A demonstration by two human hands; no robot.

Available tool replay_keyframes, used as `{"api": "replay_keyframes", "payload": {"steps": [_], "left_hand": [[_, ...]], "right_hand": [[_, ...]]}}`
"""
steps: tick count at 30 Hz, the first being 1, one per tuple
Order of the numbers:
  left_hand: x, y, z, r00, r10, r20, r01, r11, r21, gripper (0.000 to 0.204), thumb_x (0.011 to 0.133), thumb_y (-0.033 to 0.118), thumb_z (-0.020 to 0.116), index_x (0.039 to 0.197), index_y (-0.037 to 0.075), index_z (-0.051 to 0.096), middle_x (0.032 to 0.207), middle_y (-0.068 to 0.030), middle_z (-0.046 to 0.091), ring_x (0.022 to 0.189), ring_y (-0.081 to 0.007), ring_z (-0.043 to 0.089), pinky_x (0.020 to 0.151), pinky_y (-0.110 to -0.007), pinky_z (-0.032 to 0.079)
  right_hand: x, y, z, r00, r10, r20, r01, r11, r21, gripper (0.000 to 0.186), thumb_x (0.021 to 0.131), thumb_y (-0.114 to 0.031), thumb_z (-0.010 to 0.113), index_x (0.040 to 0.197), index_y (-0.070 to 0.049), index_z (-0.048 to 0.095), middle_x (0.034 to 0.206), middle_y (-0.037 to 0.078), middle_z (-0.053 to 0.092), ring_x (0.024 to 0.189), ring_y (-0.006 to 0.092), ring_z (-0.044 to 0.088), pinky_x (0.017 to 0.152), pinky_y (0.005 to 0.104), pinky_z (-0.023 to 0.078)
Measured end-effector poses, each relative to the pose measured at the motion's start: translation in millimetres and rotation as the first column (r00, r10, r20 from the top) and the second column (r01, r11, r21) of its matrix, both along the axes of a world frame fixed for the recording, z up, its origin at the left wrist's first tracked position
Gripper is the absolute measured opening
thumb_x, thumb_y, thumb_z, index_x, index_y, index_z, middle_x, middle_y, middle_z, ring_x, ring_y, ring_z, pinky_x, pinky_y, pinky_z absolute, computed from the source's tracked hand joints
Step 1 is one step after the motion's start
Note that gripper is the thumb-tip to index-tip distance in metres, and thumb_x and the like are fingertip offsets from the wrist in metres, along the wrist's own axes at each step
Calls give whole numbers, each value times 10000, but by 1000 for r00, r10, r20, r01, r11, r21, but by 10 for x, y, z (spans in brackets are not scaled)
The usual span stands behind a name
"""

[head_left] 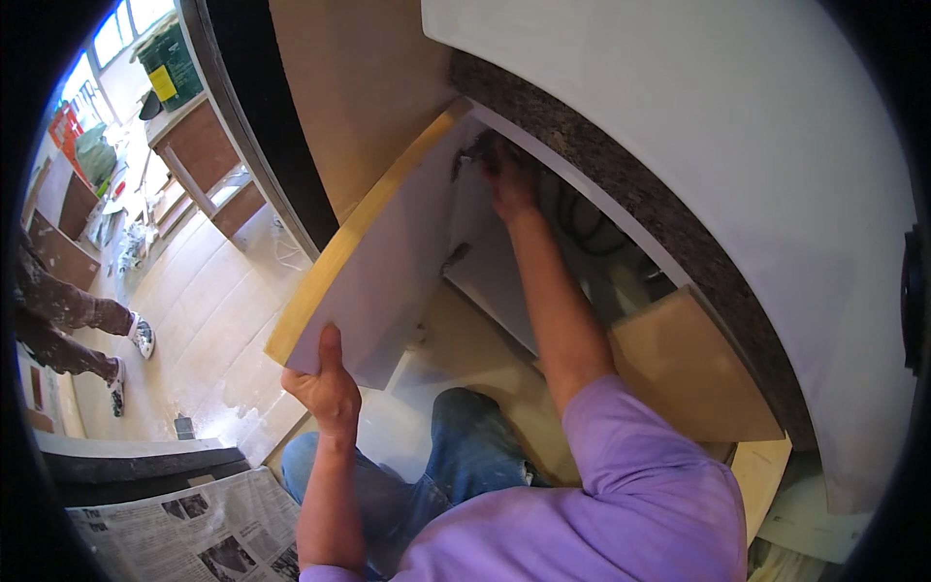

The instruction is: The person removes protective film from a cabinet door and wipes it with a cloth. They then kneel to install the door onto a cabinet under a sink, aligning it with the hinges and securing it in place.

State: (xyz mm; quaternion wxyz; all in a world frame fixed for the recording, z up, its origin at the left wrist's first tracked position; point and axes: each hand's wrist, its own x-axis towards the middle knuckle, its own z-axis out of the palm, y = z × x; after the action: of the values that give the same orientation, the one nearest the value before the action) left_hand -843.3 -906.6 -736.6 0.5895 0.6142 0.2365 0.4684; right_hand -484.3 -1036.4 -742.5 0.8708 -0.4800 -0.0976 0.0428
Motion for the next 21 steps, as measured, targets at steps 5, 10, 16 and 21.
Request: {"api": "replay_keyframes", "payload": {"steps": [5, 10, 16, 21], "left_hand": [[77, -37, 14, 997, 23, 70, -26, 999, 35, 370, 980, 279, 717, 1148, -48, 677, 1024, -73, 718, 912, -141, 653, 823, -292, 510], [21, 33, 19, 996, -27, 84, 32, 998, -63, 273, 947, 152, 756, 1119, -52, 699, 1039, -62, 720, 939, -133, 642, 868, -281, 498], [55, 65, 7, 987, -69, 144, 81, 994, -79, 263, 949, 159, 755, 1111, -43, 703, 1029, -53, 720, 931, -127, 643, 856, -278, 499], [-3, 51, 0, 1000, -13, -8, 13, 1000, 0, 342, 922, 235, 789, 1108, -39, 705, 1005, -60, 722, 902, -144, 648, 811, -289, 510]], "right_hand": [[38, -45, -38, 998, 22, 62, -23, 1000, 15, 417, 974, -232, 717, 1344, -145, 545, 1219, 35, 621, 991, 164, 614, 781, 317, 531], [-93, 18, 31, 990, -142, -7, 141, 986, -86, 374, 1021, -266, 627, 1361, -138, 541, 1227, 39, 628, 1007, 177, 622, 809, 336, 532], [262, 202, -31, 945, -294, 146, 318, 930, -187, 368, 1043, -328, 550, 1354, -133, 548, 1209, 49, 642, 981, 185, 632, 826, 358, 533], [466, 241, 42, 956, -274, 102, 290, 934, -208, 388, 1062, -380, 485, 1349, -128, 554, 1194, 57, 653, 959, 192, 640, 840, 377, 533]]}}
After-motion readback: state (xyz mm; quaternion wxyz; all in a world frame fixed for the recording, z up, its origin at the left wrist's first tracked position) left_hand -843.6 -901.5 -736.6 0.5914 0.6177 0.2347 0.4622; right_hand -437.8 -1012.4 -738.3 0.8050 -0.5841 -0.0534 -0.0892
